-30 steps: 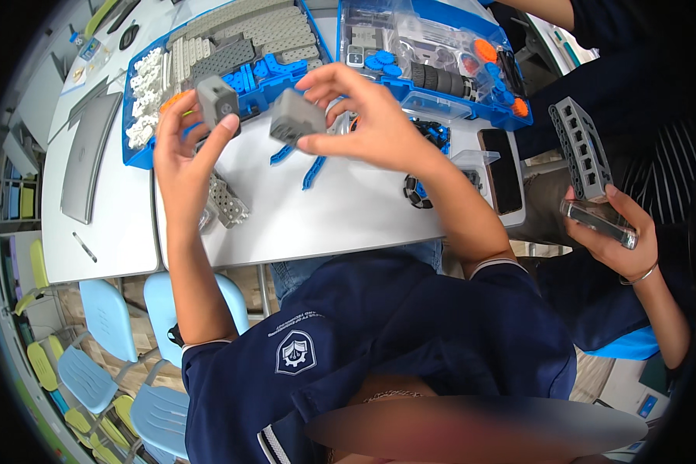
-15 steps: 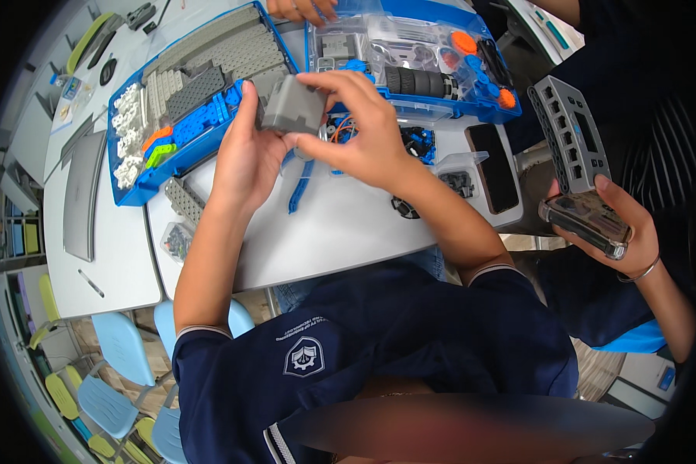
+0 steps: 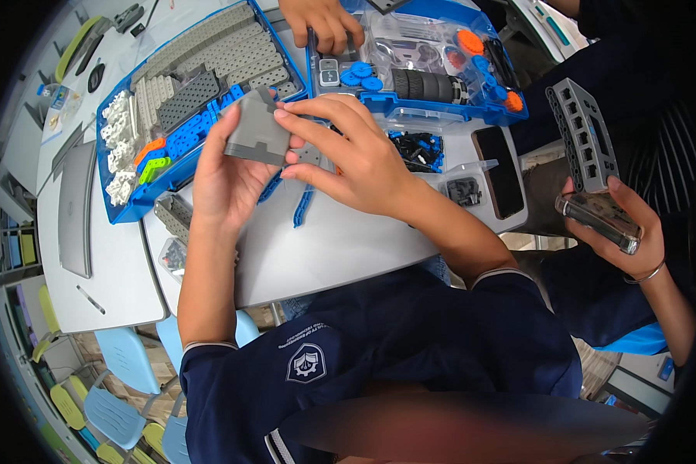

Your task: The person organizes and handles various components from a robotics kit, including a grey control unit, blue connectors, and grey beams. They place items into a blue storage case and on the table, then pick up and examine pieces before setting them down again.

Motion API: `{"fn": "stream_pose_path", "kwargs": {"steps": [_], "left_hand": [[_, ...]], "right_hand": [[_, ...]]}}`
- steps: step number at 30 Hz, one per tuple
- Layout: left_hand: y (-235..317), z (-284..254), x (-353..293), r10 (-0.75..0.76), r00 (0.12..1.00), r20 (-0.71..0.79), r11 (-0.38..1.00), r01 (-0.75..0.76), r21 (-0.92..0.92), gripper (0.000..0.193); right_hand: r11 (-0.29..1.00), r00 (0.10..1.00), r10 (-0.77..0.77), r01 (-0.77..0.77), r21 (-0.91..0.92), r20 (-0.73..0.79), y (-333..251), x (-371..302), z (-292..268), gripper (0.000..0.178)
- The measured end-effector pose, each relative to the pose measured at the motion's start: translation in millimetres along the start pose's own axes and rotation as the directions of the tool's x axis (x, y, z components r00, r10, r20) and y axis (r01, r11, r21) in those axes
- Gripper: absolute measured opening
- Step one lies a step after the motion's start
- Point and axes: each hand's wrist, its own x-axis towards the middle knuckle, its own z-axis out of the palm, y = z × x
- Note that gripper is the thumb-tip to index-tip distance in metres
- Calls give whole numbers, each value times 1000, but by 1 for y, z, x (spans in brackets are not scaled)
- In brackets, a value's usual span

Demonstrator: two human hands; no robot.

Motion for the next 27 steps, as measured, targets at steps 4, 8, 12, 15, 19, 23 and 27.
{"fn": "stream_pose_path", "kwargs": {"steps": [4, 8, 12, 15, 19, 23, 27], "left_hand": [[6, -6, 3, 48, 998, -46, 989, -54, -136, 60], [12, -11, 4, 89, 996, 0, 966, -86, -243, 63], [15, -15, 3, 128, 992, 4, 929, -119, -350, 67], [17, -17, 2, 158, 987, 25, 901, -134, -412, 70], [19, -19, 3, 175, 982, 74, 853, -114, -509, 68], [19, -20, 3, 190, 979, 72, 848, -126, -514, 68], [18, -20, 2, 186, 980, 65, 846, -127, -517, 68]], "right_hand": [[1000, 1000, 2, -2, -21, -2, 2, -2, -1, 55], [999, 1000, -6, 6, -51, 1, 4, -2, 0, 48], [998, 1000, -10, 10, -57, 3, 4, -2, 1, 44], [998, 1000, -13, 13, -58, 5, 4, -1, 1, 42], [997, 1000, -27, 27, -75, 4, 4, -1, 1, 38], [996, 999, -31, 32, -79, 12, 4, -2, 2, 36], [996, 999, -36, 37, -79, 19, 4, -3, 3, 35]]}}
